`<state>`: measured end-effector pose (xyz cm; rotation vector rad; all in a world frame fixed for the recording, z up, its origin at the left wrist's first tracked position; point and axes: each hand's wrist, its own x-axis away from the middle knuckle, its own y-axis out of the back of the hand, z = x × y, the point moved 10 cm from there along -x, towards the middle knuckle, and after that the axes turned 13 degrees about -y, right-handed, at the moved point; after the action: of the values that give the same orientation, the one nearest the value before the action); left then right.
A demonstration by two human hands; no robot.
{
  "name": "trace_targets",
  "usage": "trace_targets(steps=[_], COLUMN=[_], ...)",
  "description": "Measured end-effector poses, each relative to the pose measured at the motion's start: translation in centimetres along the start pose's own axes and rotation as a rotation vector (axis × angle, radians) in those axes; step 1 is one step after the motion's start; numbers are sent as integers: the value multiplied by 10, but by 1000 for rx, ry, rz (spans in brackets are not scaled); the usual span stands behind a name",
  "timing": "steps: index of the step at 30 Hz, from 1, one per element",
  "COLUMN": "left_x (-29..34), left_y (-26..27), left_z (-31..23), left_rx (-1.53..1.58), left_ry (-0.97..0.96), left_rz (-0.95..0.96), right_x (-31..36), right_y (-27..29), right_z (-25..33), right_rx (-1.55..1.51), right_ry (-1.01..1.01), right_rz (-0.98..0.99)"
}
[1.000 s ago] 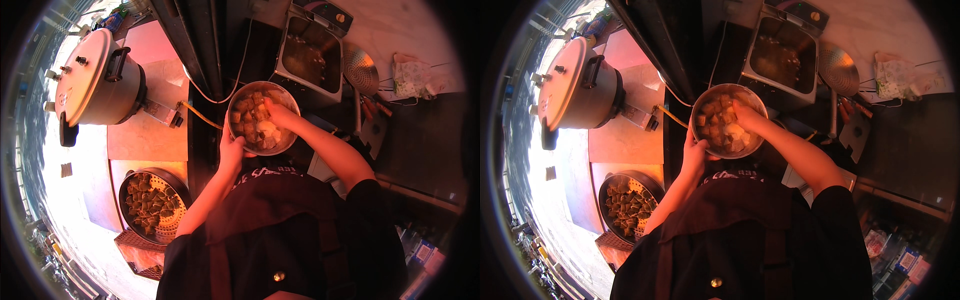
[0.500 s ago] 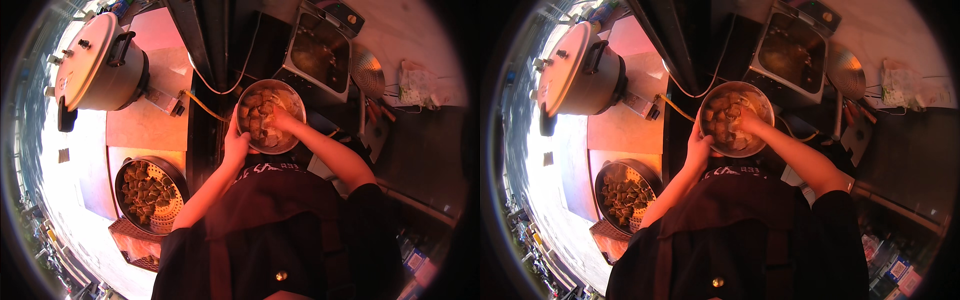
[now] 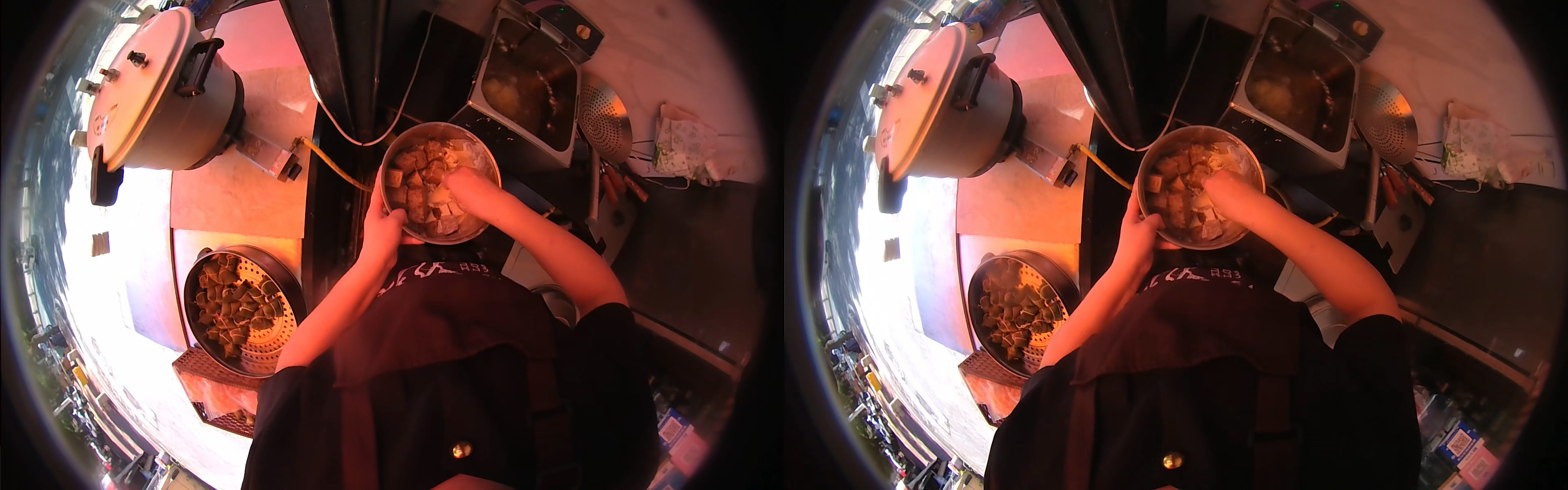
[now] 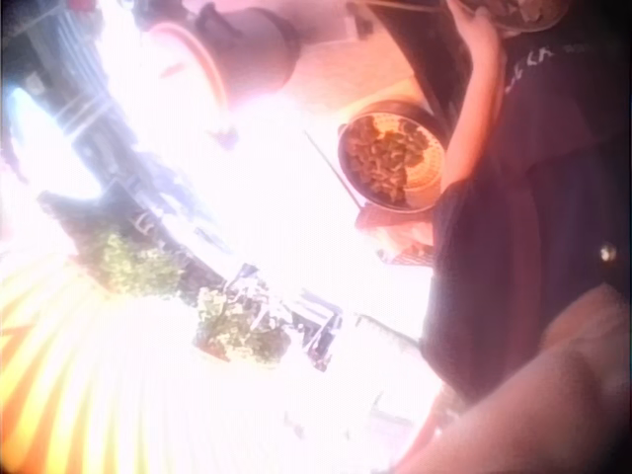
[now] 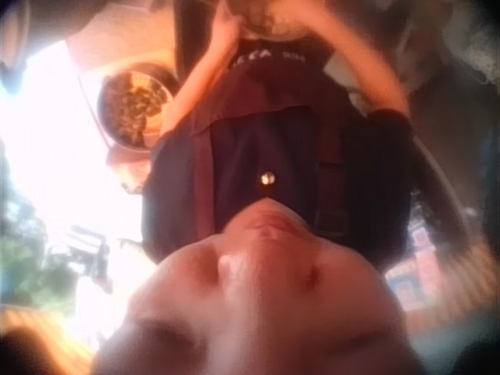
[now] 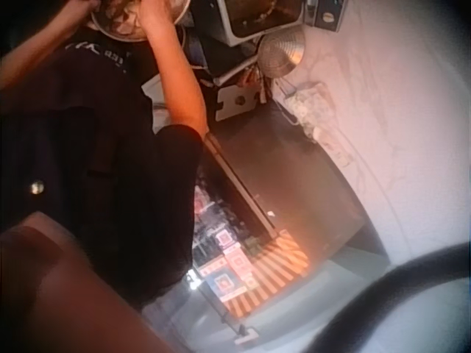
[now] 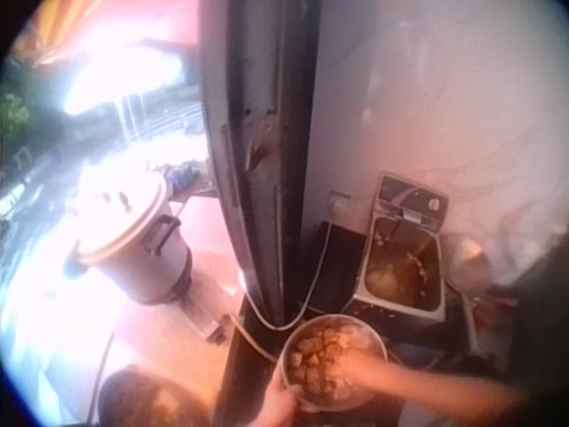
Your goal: The person washes a metal bowl at the sink, then walks to a storage area to scoop a white powder into the bowl. They return to a prep table, add cubed tofu to the bowl, and mix the contents by hand. Finally, they transfer the coated tofu pieces into a deep fryer.
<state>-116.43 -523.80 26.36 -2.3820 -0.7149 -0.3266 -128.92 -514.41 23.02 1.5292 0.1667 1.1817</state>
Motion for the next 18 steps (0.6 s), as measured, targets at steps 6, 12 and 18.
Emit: trace_targets(steps=[6,12,18], left_x=[0,-5,-11], left_y=[0,4,1], left_z=[-4,-5,-14], left_rx=[10,-36,-15], left_ry=[-14,-5,-38], left_rz=[-8,-15,-13], right_x=[8,13,21], right_y=[-19,18,49], right_z=[15,2,-8], right_rx=[-57,-8,-762], right_ry=[135,96,32], right_rz=[24,117,163])
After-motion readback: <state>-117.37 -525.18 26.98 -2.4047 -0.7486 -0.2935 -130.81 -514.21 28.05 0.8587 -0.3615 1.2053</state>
